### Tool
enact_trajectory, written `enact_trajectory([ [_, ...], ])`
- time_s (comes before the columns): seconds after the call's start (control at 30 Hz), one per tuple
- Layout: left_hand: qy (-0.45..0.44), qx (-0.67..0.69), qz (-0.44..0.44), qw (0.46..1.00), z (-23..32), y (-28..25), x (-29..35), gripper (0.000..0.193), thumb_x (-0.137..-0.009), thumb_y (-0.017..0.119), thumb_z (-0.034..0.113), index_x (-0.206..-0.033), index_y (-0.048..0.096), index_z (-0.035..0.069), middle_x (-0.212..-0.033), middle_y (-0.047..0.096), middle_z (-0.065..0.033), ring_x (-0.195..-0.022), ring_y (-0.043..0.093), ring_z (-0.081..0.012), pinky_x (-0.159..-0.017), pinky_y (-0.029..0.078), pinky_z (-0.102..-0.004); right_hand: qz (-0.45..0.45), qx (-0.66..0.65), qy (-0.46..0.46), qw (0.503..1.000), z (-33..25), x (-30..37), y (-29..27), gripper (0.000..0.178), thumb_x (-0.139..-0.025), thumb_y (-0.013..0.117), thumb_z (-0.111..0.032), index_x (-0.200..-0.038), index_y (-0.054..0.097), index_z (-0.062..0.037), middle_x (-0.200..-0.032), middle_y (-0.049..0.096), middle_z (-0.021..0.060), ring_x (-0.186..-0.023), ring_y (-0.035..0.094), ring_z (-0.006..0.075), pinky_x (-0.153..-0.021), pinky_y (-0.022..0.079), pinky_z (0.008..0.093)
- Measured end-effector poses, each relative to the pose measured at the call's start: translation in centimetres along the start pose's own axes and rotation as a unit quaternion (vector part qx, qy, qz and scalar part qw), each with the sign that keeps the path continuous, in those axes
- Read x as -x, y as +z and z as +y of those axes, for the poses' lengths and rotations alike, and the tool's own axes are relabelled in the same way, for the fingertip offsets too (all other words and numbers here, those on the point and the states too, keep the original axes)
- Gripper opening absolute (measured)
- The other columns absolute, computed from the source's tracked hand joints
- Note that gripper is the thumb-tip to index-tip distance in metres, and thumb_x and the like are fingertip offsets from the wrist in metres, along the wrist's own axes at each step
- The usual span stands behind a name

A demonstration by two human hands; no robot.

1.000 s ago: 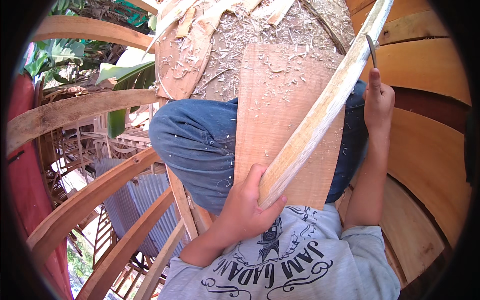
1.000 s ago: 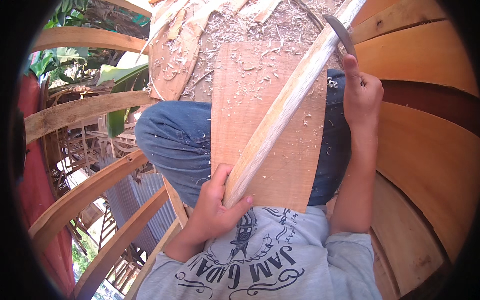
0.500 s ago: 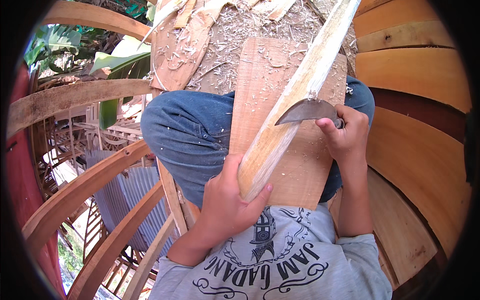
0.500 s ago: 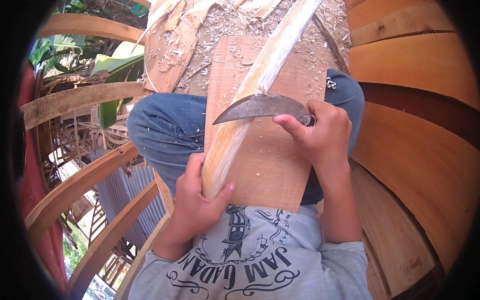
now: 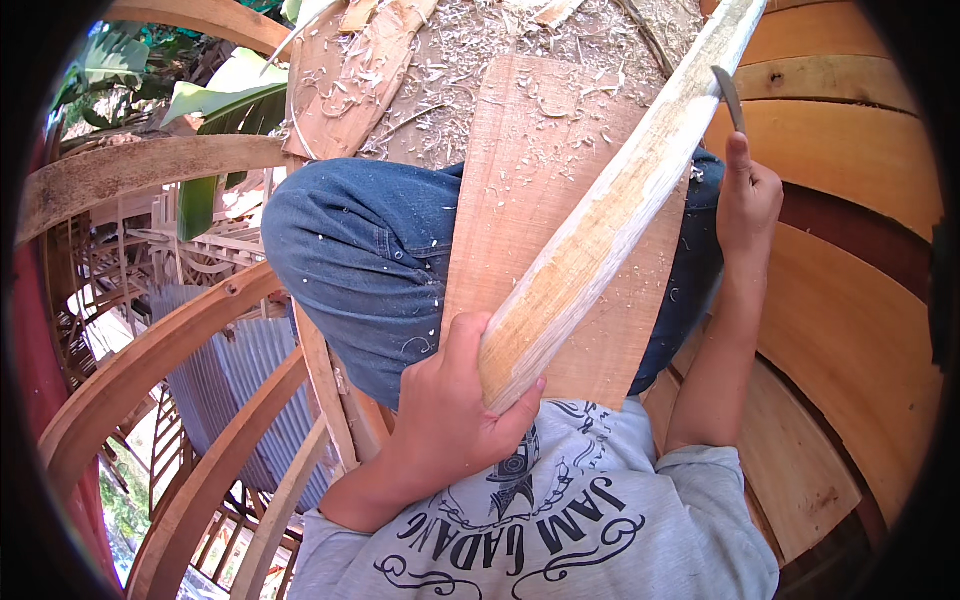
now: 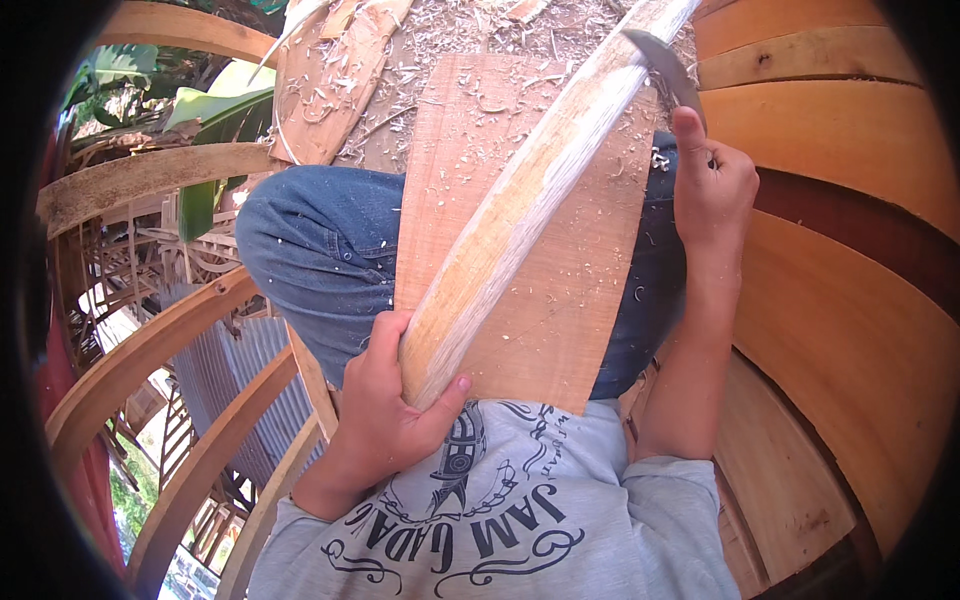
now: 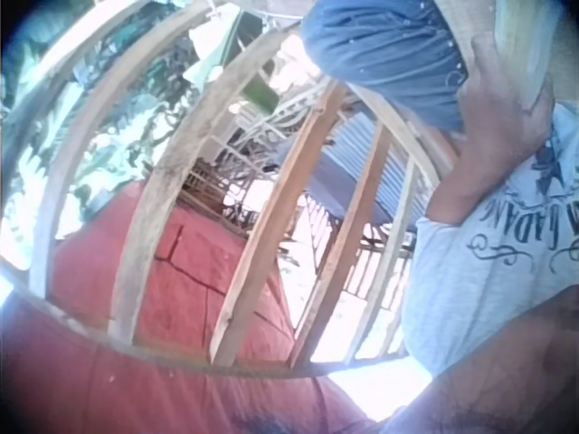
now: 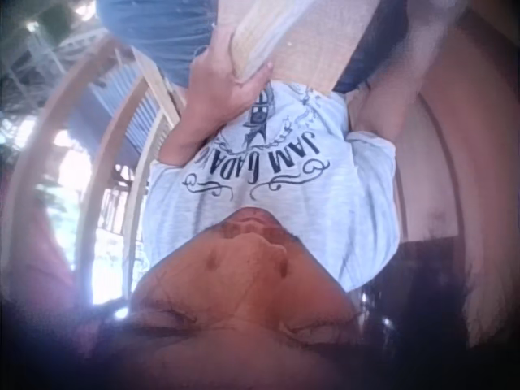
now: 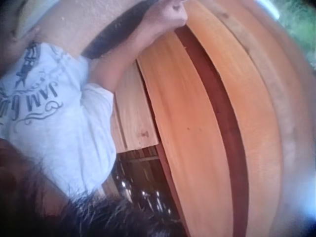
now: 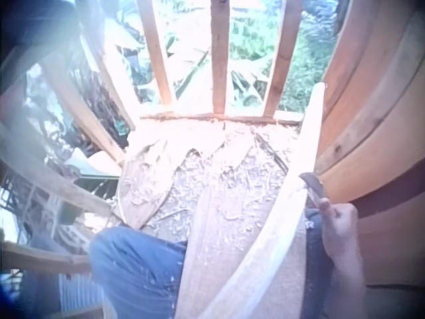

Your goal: The person sits cross-legged on a wooden floor and uses a curved knife to shave and shape a long, thin piece of wood. They hold the wood with their left hand and repeatedly scrape the blade along its length to remove thin layers of material.

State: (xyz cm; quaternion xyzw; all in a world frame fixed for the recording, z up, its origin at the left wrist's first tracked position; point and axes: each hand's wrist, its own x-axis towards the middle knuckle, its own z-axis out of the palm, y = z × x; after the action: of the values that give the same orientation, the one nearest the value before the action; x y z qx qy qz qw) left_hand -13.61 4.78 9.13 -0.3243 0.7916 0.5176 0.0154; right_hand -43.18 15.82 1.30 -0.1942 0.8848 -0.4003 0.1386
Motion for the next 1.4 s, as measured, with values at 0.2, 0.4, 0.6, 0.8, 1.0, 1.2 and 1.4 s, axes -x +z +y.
enact_trajectory([
  [0.2,-0.041,-0.031,0.029,0.998,-0.1,-0.4,-1.1,0.053,-0.076,0.074,0.023,-0.111,0.043,-0.001,-0.083,0.063,-0.0196,-0.075,0.067,-0.0342,-0.063,0.051,-0.0384,-0.073,0.031,-0.033,0.996,-2.9,4.6,-0.5,0.069,-0.086,0.057,-0.058,-0.055,0.04,0.0016,-0.049,0.03,0.0012,-0.051,0.029,0.0105,-0.044,0.026,0.0317],
  [0.4,0.02,-0.066,0.079,0.994,-0.4,0.5,-1.8,0.056,-0.075,0.075,0.031,-0.11,0.045,-0.001,-0.08,0.063,-0.0178,-0.069,0.066,-0.0339,-0.056,0.052,-0.0379,-0.193,0.168,-0.095,0.962,-5.9,11.4,1.3,0.064,-0.065,0.075,-0.058,-0.055,0.054,0.0012,-0.048,0.048,0.017,-0.044,0.053,0.0323,-0.045,0.042,0.0374],
  [0.6,0.011,-0.056,0.062,0.996,-0.2,0.7,-1.0,0.053,-0.072,0.077,0.024,-0.108,0.047,0.001,-0.081,0.062,-0.0159,-0.069,0.066,-0.0322,-0.056,0.051,-0.0376,-0.101,0.239,-0.053,0.964,-4.3,8.4,0.3,0.074,-0.064,0.069,-0.068,-0.051,0.045,0.0009,-0.045,0.042,0.0137,-0.041,0.042,0.0284,-0.043,0.037,0.0376],
  [0.8,-0.029,-0.042,0.032,0.998,0.1,0.6,-0.6,0.055,-0.068,0.081,0.014,-0.109,0.047,0.002,-0.091,0.062,-0.0161,-0.081,0.067,-0.0272,-0.07,0.051,-0.0319,-0.078,0.239,-0.041,0.967,-3.2,6.8,-0.3,0.075,-0.07,0.066,-0.068,-0.052,0.041,0.0008,-0.042,0.031,0.008,-0.043,0.028,0.0211,-0.042,0.029,0.0357],
  [1.0,-0.121,0.062,-0.031,0.99,-1.1,0.0,-1.2,0.055,-0.066,0.08,0.01,-0.109,0.047,0.002,-0.094,0.063,-0.0136,-0.086,0.064,-0.0171,-0.074,0.048,-0.0273,-0.165,0.162,-0.005,0.973,-4.0,9.4,-0.2,0.071,-0.069,0.07,-0.064,-0.052,0.045,0.0011,-0.043,0.036,0.0102,-0.04,0.037,0.0224,-0.041,0.033,0.0334],
  [1.2,-0.086,0.22,-0.023,0.971,-2.2,1.0,-1.5,0.054,-0.067,0.077,0.005,-0.112,0.047,0.0,-0.105,0.06,-0.0074,-0.099,0.057,-0.0116,-0.083,0.044,-0.0235,-0.24,0.175,-0.127,0.946,-4.9,12.6,1.0,0.07,-0.058,0.077,-0.064,-0.051,0.049,0.0,-0.043,0.043,0.0096,-0.039,0.05,0.0213,-0.041,0.04,0.0311],
  [1.4,-0.055,0.223,-0.031,0.973,-2.3,0.5,-1.7,0.056,-0.067,0.074,0.003,-0.115,0.046,-0.001,-0.104,0.06,-0.0085,-0.098,0.056,-0.0115,-0.085,0.043,-0.0238,-0.158,0.165,-0.137,0.964,-4.0,10.3,1.6,0.074,-0.06,0.074,-0.067,-0.05,0.044,-0.0005,-0.042,0.037,0.0064,-0.04,0.038,0.0166,-0.04,0.034,0.0311],
])
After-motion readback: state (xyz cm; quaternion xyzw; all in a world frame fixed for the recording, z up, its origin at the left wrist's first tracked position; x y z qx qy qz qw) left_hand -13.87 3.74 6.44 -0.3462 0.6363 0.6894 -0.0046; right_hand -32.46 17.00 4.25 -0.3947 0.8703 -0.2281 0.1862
